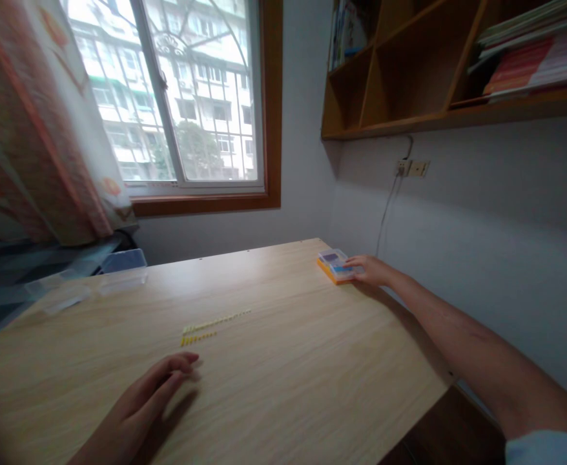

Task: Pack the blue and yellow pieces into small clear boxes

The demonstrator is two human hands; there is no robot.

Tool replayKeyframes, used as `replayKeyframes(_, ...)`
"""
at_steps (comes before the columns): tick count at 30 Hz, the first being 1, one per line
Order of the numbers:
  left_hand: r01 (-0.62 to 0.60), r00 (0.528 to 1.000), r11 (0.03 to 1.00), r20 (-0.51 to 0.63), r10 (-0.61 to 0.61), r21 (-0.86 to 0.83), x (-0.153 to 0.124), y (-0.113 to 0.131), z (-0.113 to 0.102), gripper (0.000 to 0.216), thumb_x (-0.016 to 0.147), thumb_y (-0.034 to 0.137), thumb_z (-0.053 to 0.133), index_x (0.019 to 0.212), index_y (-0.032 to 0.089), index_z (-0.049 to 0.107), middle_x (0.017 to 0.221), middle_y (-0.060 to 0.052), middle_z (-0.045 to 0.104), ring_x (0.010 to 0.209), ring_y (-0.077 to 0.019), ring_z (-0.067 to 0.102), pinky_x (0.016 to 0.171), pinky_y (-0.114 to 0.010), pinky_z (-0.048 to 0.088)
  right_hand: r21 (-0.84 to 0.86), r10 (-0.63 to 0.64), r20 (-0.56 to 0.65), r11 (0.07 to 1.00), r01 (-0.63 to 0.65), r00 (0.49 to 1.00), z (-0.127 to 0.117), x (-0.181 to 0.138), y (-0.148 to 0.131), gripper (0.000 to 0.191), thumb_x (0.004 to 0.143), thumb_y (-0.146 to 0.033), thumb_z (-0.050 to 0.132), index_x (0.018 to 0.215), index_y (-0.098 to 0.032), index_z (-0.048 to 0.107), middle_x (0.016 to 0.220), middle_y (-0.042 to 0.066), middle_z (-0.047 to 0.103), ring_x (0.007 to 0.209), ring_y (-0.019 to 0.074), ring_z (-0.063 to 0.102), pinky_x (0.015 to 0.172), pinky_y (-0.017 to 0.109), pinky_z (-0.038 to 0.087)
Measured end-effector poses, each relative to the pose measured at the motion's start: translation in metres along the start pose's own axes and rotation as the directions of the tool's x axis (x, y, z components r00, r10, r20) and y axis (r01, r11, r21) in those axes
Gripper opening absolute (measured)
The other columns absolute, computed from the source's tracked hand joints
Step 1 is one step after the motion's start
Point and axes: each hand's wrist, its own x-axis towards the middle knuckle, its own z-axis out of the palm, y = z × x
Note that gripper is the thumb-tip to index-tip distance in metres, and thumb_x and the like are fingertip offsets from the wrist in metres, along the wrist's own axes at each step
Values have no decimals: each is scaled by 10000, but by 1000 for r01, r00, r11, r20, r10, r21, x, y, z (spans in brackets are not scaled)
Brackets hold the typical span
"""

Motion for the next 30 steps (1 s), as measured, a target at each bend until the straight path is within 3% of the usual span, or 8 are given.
replayKeyframes(8,18,1000,1000,-2,-18,1,-2,-4,1,483,936,682,479,899,257,706,1183,-71,735,1152,-303,670,1023,-414,546,-89,-49,-54,995,44,997,9,6,12,420,788,-165,615,1173,-226,772,1266,88,713,1207,273,648,1105,435,476)
replayKeyframes(15,16,1000,999,0,-16,-48,1,-3,2,401,874,642,592,885,260,714,1132,-79,750,1113,-315,682,992,-410,560,-189,-23,-155,982,-7,988,15,0,4,469,810,-183,600,1261,-222,720,1289,101,698,1197,270,654,1091,432,493)
replayKeyframes(19,18,1000,998,-4,-18,-55,0,-2,3,351,872,588,605,900,253,705,1130,-84,741,1088,-311,685,965,-416,561,-241,11,-296,967,-86,955,17,-21,-13,533,847,-293,598,1369,-189,638,1405,164,613,1297,356,574,1107,554,460)
replayKeyframes(21,18,1000,999,-11,-18,-51,-1,-1,5,343,884,561,585,936,241,699,1115,-91,734,1050,-299,691,924,-409,567,-247,7,-378,963,-109,926,13,-35,-35,547,871,-336,574,1397,-187,607,1444,184,571,1329,393,537,1103,615,439)
replayKeyframes(23,3,1000,999,-26,-5,-50,-2,2,6,334,903,522,555,971,225,691,1065,-93,733,989,-280,698,857,-387,575,-243,-46,-434,968,-67,900,6,-54,-71,471,908,-354,531,1343,-208,639,1425,162,585,1317,369,553,1112,595,443)
replayKeyframes(26,-26,997,999,-75,24,-23,-3,6,8,291,917,456,535,976,207,674,959,-82,728,880,-250,699,765,-351,571,-239,-281,-484,953,184,829,-6,-97,-143,257,953,-327,530,1125,-314,721,1380,58,624,1256,305,610,1067,524,517)
replayKeyframes(28,-27,994,1000,-109,27,-3,-3,8,9,273,921,435,528,964,202,664,922,-75,720,838,-235,693,733,-335,564,-212,-415,-429,910,357,803,-7,-136,-189,281,941,-261,554,1118,-403,720,1360,-19,642,1248,268,623,1038,456,559)
replayKeyframes(30,-31,990,999,-140,33,16,-3,9,10,265,928,427,517,953,201,654,911,-73,712,834,-229,688,714,-323,559,-190,-483,-467,873,449,741,0,-175,-222,339,914,-339,613,1191,-522,684,1275,-42,688,1265,295,610,969,455,605)
